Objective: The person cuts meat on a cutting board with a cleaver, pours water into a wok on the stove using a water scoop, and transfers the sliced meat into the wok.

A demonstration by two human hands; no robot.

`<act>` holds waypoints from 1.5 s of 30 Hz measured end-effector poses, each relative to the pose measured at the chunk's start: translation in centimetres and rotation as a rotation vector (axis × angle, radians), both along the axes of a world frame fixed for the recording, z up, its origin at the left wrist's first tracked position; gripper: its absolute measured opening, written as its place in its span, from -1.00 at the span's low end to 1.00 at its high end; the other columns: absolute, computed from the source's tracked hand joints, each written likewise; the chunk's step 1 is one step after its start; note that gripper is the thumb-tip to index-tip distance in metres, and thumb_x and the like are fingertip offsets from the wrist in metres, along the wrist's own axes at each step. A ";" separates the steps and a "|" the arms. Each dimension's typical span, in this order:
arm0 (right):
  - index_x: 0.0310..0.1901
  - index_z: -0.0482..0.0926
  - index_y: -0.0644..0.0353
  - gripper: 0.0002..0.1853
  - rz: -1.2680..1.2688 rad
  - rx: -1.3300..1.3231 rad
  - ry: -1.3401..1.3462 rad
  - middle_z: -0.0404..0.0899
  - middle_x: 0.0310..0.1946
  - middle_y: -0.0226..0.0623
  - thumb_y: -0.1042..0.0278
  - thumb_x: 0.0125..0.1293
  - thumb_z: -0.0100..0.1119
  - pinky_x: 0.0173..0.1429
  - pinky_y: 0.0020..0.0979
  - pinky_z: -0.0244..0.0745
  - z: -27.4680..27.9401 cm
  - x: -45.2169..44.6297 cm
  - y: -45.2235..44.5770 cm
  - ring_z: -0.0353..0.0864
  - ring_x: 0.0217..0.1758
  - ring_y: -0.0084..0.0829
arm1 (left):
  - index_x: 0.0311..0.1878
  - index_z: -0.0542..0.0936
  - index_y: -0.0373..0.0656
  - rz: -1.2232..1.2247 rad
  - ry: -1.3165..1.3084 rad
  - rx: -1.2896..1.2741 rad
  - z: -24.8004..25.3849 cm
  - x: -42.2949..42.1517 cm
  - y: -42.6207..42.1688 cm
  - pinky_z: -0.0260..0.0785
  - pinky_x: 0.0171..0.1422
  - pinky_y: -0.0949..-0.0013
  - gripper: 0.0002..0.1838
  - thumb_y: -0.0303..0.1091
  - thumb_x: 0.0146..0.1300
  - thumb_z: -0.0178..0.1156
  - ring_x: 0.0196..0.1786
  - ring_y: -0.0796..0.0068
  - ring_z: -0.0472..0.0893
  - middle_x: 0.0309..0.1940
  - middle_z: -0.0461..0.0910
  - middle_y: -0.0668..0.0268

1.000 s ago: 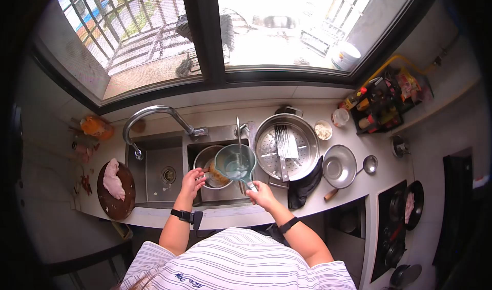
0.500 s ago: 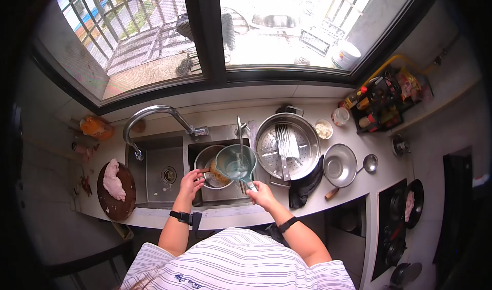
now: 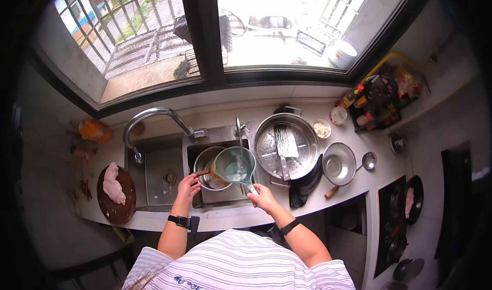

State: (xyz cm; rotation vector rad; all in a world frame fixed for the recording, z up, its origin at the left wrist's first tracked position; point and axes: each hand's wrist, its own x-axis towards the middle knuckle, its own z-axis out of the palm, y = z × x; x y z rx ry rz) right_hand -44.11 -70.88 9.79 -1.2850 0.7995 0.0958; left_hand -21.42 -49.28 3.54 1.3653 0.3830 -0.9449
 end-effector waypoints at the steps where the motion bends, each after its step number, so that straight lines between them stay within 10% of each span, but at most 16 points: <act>1: -0.04 0.38 0.35 -0.67 0.030 -0.006 0.010 0.43 -0.56 -0.40 0.51 0.15 0.16 -0.56 -0.55 0.31 0.8 -0.4 0.0 0.38 -0.62 -0.61 | 0.04 0.43 -0.12 -0.001 0.000 -0.008 0.0 -0.1 0.1 0.42 -0.21 0.38 -0.71 -0.27 0.30 -0.03 -0.22 0.34 0.54 -0.13 0.49 0.23; 16: 0.02 0.37 0.32 -0.67 -0.449 0.244 -0.252 0.42 -0.52 -0.44 0.44 0.23 0.09 -0.45 -0.63 0.40 12.9 -24.3 -3.4 0.43 -0.53 -0.64 | 0.11 0.44 0.00 -0.205 -0.010 0.015 -3.2 -2.6 -6.0 0.38 -0.10 0.31 -0.61 -0.15 0.22 0.08 -0.04 0.22 0.51 0.03 0.46 0.22; 25: -0.03 0.39 0.29 -0.71 -1.115 -0.382 -0.202 0.46 -0.53 -0.33 0.49 0.19 0.03 -0.57 -0.62 0.28 19.4 -47.3 -11.4 0.35 -0.67 -0.62 | 0.03 0.46 0.10 -0.018 -0.151 0.118 -4.8 -5.7 -10.7 0.33 -0.16 0.36 -0.70 -0.21 0.24 -0.02 -0.19 0.42 0.47 -0.13 0.46 0.39; 30: -0.11 0.43 0.27 -0.77 -1.352 -0.755 0.393 0.43 -0.60 -0.34 0.52 0.16 0.02 -0.73 -0.49 0.23 17.0 -62.1 -21.4 0.33 -0.75 -0.60 | -0.01 0.49 0.09 0.103 -0.244 0.161 -2.5 -10.9 -13.4 0.33 -0.21 0.42 -0.71 -0.32 0.19 -0.04 -0.23 0.46 0.47 -0.17 0.45 0.38; 34: -0.12 0.44 0.26 -0.74 -0.984 -1.204 1.182 0.59 -0.33 -0.09 0.40 0.14 0.13 -0.19 -0.20 0.49 15.3 -69.0 -25.3 0.60 -0.26 -0.14 | 0.00 0.48 0.06 0.140 -0.270 0.165 -1.9 -14.4 -13.9 0.32 -0.20 0.42 -0.71 -0.32 0.19 -0.01 -0.21 0.45 0.47 -0.14 0.44 0.35; 45: -0.14 0.37 0.15 -0.81 -0.685 -1.139 1.551 0.58 -0.31 -0.11 0.42 0.20 -0.03 -0.15 -0.12 0.47 14.5 -71.9 -27.5 0.61 -0.26 -0.10 | -0.18 0.50 -0.05 -0.264 -0.211 0.245 3.9 -24.6 -17.1 0.29 -0.42 0.50 -0.81 -0.23 0.17 0.12 -0.45 0.55 0.47 -0.43 0.48 0.43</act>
